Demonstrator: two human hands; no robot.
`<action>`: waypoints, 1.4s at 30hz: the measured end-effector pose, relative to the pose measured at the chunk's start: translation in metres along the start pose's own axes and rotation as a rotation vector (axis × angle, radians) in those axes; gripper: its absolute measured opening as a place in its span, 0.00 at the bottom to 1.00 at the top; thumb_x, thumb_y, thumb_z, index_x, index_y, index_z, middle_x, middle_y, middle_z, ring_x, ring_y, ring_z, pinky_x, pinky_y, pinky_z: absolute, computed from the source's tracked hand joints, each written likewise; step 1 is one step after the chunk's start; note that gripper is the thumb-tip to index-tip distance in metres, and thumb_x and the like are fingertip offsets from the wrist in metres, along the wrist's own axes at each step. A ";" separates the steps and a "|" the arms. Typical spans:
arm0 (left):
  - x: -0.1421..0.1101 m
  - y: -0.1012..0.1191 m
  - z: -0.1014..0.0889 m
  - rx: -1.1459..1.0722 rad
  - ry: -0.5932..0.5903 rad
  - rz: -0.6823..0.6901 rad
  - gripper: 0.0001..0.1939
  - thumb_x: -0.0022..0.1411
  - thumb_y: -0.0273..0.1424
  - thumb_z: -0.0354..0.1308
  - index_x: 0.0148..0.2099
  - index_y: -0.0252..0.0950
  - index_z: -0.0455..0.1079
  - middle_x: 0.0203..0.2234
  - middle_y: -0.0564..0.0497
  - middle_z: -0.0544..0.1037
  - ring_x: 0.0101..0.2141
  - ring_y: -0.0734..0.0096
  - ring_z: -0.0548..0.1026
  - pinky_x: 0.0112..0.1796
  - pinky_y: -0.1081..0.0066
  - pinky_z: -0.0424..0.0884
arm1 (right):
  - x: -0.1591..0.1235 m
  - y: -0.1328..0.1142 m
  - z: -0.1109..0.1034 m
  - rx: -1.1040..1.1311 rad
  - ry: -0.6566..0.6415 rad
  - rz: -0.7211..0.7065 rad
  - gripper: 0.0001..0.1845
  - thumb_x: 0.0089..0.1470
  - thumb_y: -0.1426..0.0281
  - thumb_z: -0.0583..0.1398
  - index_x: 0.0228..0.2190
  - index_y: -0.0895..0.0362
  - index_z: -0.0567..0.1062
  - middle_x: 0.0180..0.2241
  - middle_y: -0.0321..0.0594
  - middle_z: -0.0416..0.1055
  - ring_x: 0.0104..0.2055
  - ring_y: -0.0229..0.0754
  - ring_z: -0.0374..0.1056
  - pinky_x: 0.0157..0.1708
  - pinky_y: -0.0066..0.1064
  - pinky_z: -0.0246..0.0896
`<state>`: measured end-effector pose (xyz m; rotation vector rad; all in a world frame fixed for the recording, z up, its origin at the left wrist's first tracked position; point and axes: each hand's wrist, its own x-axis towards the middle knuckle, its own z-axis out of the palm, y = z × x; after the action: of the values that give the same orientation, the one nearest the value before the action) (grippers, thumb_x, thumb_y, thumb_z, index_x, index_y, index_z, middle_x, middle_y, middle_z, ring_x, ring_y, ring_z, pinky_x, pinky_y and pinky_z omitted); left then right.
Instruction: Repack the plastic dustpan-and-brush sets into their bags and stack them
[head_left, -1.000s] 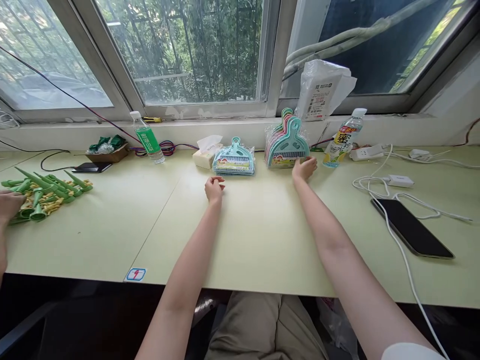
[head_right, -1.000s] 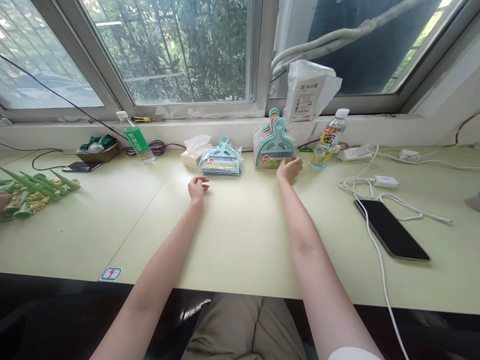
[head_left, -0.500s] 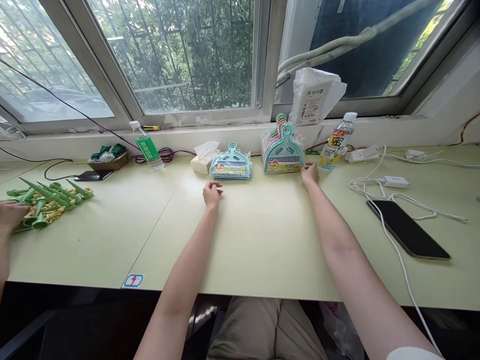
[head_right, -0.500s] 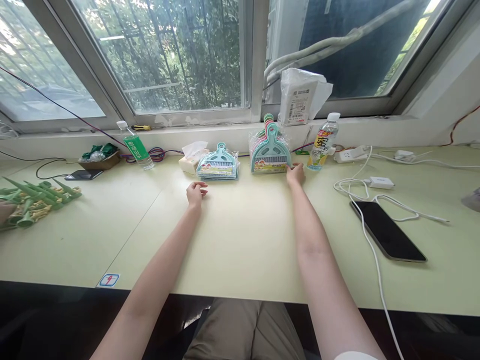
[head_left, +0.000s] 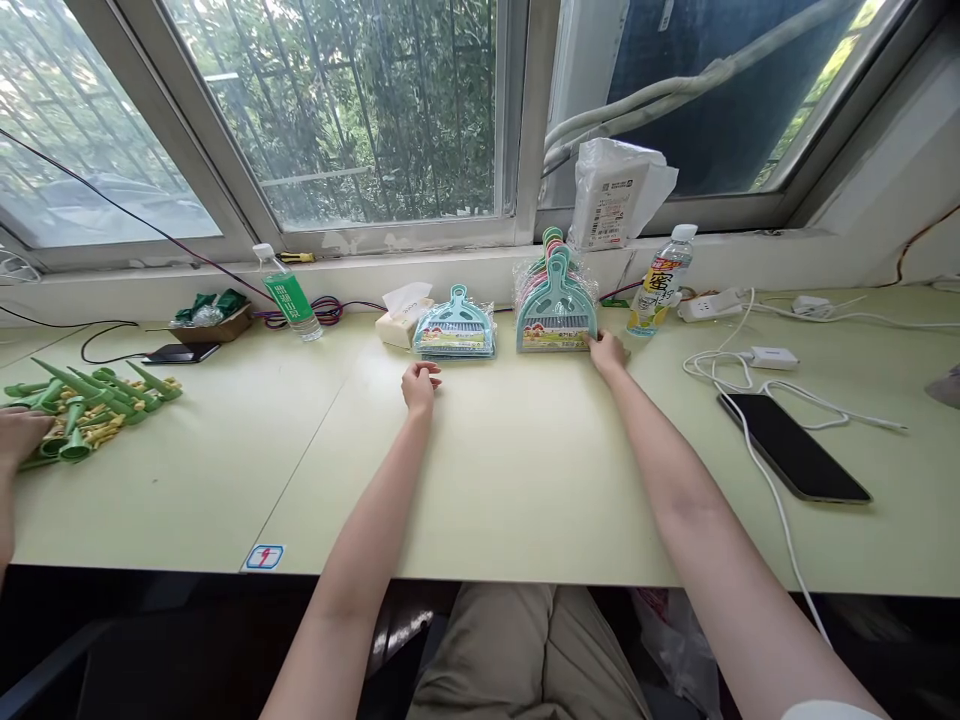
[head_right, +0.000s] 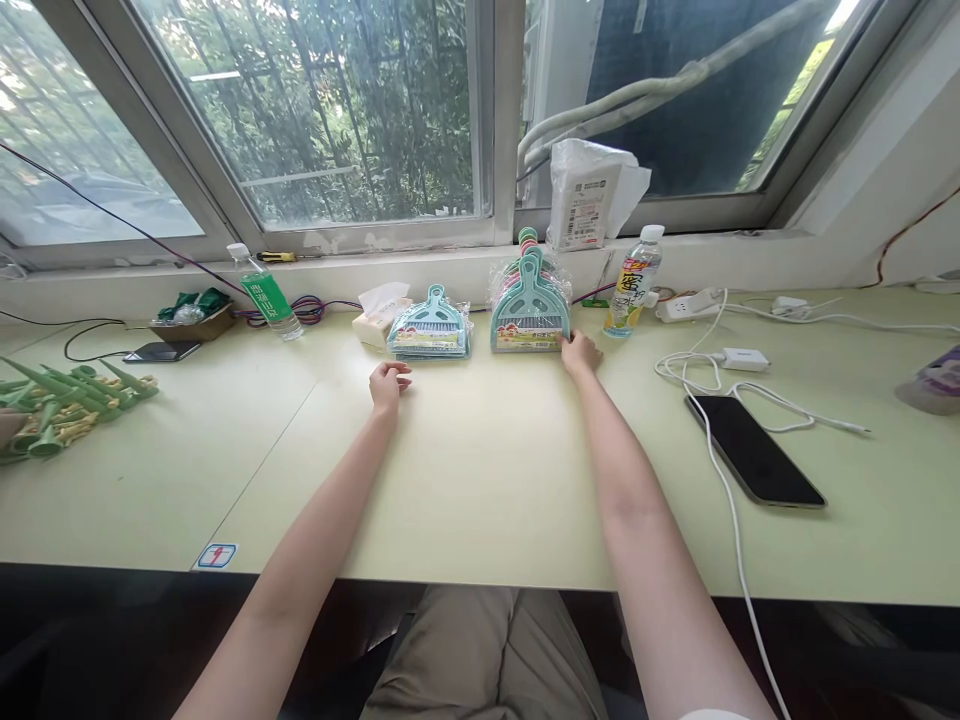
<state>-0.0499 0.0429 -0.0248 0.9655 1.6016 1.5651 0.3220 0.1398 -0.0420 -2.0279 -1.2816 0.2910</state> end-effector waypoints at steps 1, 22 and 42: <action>0.000 0.000 0.000 0.000 -0.002 0.000 0.10 0.53 0.26 0.47 0.34 0.37 0.69 0.31 0.50 0.79 0.22 0.78 0.73 0.30 0.74 0.69 | -0.003 0.000 -0.001 0.033 -0.007 0.003 0.13 0.61 0.62 0.57 0.41 0.55 0.75 0.45 0.50 0.76 0.50 0.53 0.69 0.52 0.46 0.55; -0.074 0.018 0.036 -0.299 -0.661 -0.063 0.22 0.49 0.38 0.70 0.45 0.34 0.74 0.40 0.46 0.83 0.43 0.57 0.80 0.48 0.60 0.75 | -0.197 -0.040 -0.046 0.117 0.053 -0.876 0.13 0.65 0.69 0.51 0.48 0.54 0.71 0.53 0.48 0.71 0.56 0.50 0.62 0.55 0.42 0.51; -0.067 0.017 0.042 -0.495 -0.464 -0.129 0.14 0.60 0.37 0.63 0.46 0.37 0.75 0.37 0.48 0.82 0.44 0.61 0.80 0.48 0.64 0.78 | -0.170 -0.027 -0.028 0.998 -0.732 -0.161 0.29 0.40 0.46 0.70 0.35 0.55 0.76 0.38 0.43 0.79 0.41 0.45 0.75 0.49 0.39 0.67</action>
<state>0.0203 0.0046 -0.0104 0.8473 0.8813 1.4194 0.2357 -0.0113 -0.0330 -0.9589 -1.2866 1.3710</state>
